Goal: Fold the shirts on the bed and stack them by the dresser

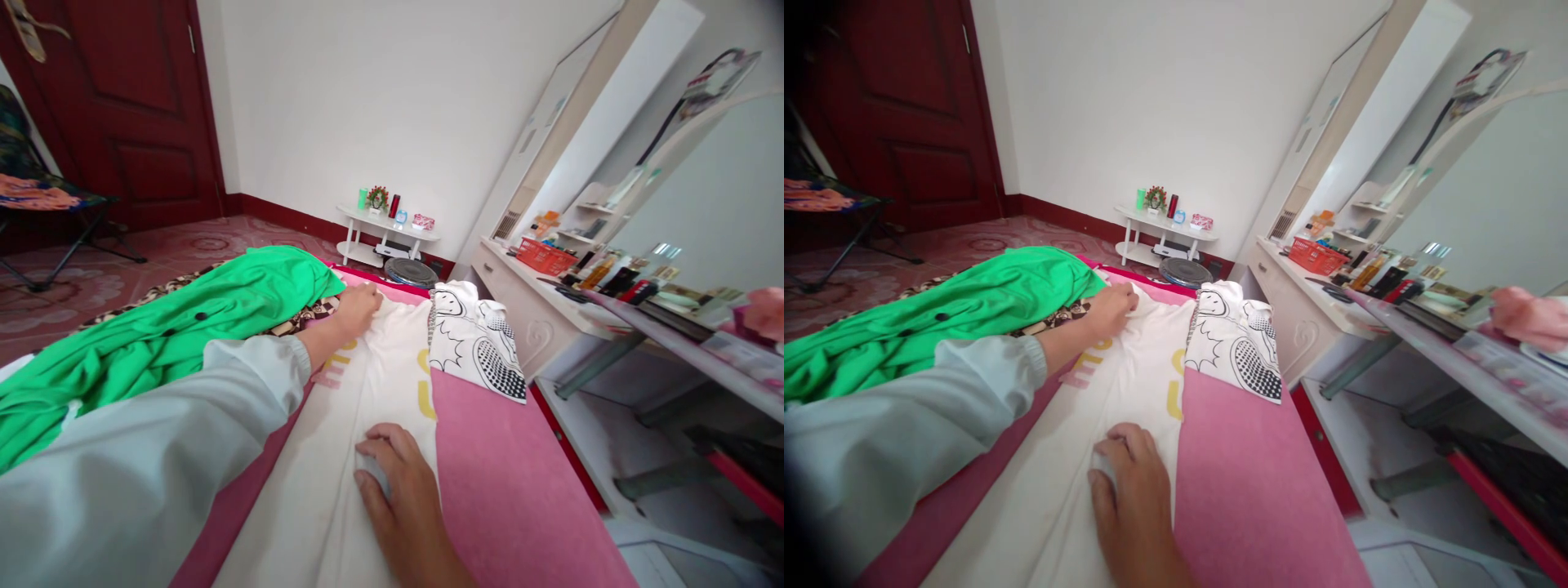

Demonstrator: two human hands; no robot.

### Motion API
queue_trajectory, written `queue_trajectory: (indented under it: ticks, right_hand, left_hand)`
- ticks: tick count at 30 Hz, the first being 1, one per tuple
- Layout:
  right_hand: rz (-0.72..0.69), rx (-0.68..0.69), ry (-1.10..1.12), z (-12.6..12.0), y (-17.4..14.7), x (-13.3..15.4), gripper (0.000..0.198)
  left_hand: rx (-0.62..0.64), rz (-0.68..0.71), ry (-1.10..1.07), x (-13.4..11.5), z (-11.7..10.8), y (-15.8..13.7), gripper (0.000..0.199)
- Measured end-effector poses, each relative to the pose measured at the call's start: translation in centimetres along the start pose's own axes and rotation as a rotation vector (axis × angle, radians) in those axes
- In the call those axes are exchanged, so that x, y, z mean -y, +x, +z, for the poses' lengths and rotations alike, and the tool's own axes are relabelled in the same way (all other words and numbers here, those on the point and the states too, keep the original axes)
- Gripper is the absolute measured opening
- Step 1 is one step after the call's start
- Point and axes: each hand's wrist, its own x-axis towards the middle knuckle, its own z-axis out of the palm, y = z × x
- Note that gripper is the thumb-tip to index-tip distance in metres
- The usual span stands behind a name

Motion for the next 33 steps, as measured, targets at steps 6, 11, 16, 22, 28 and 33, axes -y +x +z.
queue_trajectory:
  ticks: [6, 11, 16, 22, 28, 33]
  right_hand:
    - [-0.018, -0.018, 0.009, 0.1, 0.0, -0.1, 0.032]
    - [-0.002, -0.023, 0.025, -0.1, 0.0, 0.0, 0.031]
    - [0.015, -0.012, 0.051, -0.2, 0.1, 0.1, 0.031]
    - [0.023, -0.013, 0.071, -0.1, 0.2, -0.1, 0.031]
    - [0.020, 0.001, 0.077, 0.0, 0.1, -0.5, 0.030]
    - [0.041, 0.160, 0.049, -1.0, 1.6, -0.2, 0.027]
  left_hand:
    - [-0.033, 0.417, -0.093, -4.1, 0.4, -4.8, 0.030]
    - [-0.135, 0.005, -0.350, -3.1, 1.2, -5.1, 0.041]
    - [0.029, -0.137, -0.208, -2.3, 0.9, -5.2, 0.077]
    - [0.052, -0.073, -0.366, -2.1, 1.3, -6.8, 0.045]
    - [-0.317, -0.478, -1.172, 0.3, 4.6, -5.1, 0.033]
    - [-0.544, -0.566, -1.463, 2.8, 5.1, -3.0, 0.044]
